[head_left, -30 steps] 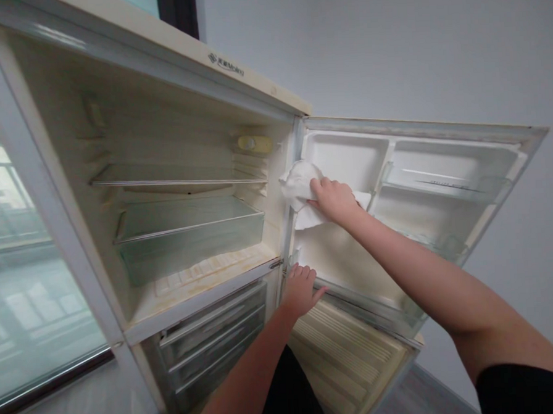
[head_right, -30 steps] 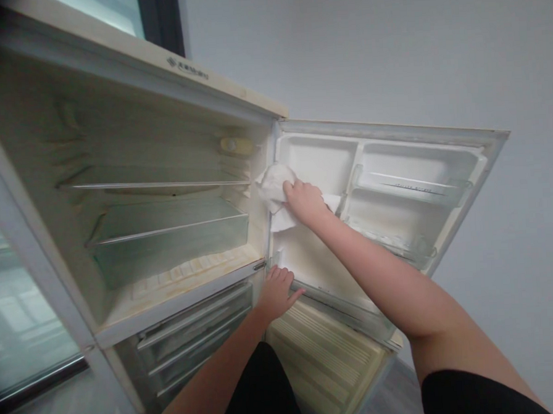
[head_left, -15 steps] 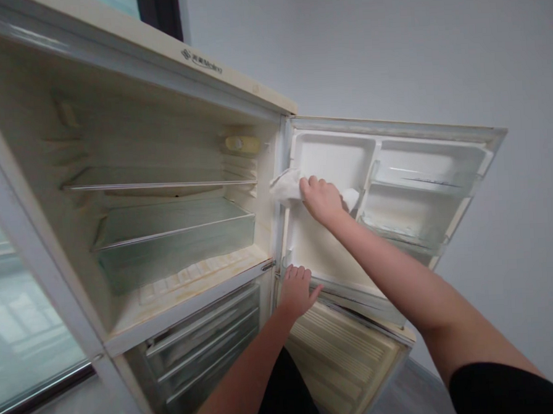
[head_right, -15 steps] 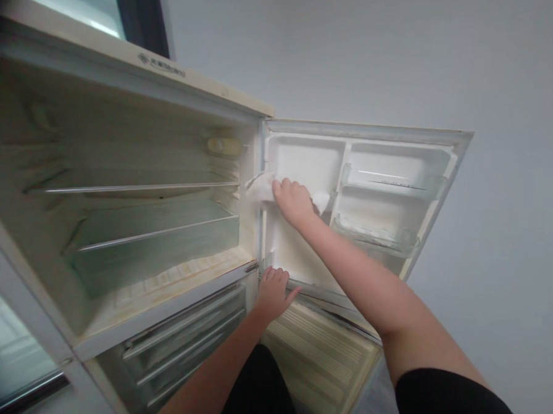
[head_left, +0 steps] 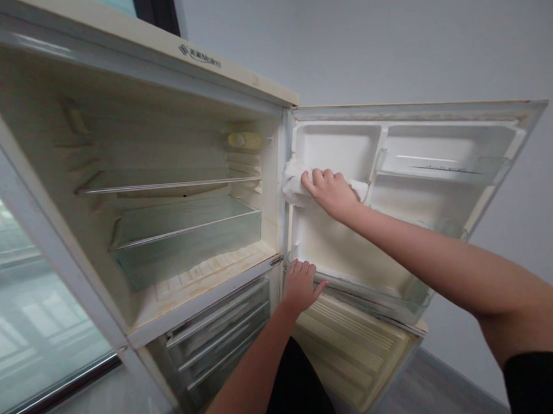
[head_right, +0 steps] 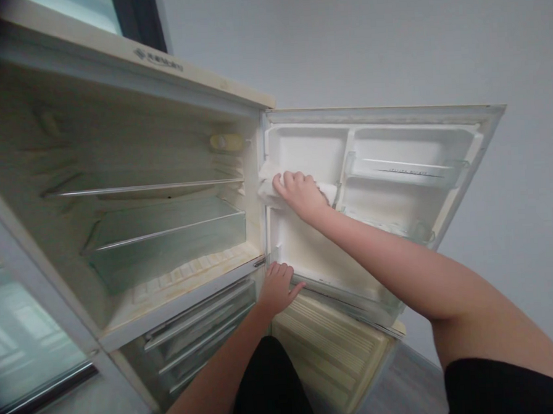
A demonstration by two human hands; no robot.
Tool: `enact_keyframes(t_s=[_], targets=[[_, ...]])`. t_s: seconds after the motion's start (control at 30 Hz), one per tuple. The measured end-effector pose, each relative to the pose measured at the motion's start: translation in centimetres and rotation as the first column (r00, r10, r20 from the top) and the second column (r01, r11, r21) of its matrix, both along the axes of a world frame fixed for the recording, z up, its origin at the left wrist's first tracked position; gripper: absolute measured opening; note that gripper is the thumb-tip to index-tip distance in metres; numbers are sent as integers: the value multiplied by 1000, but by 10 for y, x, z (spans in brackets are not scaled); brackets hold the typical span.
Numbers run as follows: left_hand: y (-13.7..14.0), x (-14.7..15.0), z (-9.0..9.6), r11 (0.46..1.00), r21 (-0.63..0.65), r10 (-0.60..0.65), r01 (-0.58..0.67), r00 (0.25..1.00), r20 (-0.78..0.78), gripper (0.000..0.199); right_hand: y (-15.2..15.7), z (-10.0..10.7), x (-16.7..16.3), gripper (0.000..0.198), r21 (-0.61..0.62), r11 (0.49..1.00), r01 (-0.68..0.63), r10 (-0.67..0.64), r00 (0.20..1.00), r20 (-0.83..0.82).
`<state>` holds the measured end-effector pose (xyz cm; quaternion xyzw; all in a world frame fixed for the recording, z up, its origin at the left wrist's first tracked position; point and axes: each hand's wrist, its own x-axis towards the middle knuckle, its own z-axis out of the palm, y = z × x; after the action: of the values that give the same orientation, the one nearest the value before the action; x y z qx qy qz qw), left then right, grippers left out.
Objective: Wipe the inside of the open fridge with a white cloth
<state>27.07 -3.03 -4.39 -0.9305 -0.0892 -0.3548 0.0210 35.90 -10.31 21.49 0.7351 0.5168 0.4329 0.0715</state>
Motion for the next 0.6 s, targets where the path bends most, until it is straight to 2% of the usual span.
enact_keyframes(t_s=[0.2,0.3,0.43,0.6], targets=[[1,-1,1,1000,23,-6,7,1000,-15,42,-56,1,13,51,-52,994,94,-91,995,47],[2,-2,0,1000,30,1,-1,1000,-14,42,-70,6,16,52,-106,991,80,-76,996,47],[0,-1,-1,998,49,29,-29,1000,-8,42,-62,20,13,47,-125,989,83,-99,986,-130],[-2,2,-1,997,66,42,-42,999,1,43,-21,39,7,70,-20,984,178,-170,894,-415]])
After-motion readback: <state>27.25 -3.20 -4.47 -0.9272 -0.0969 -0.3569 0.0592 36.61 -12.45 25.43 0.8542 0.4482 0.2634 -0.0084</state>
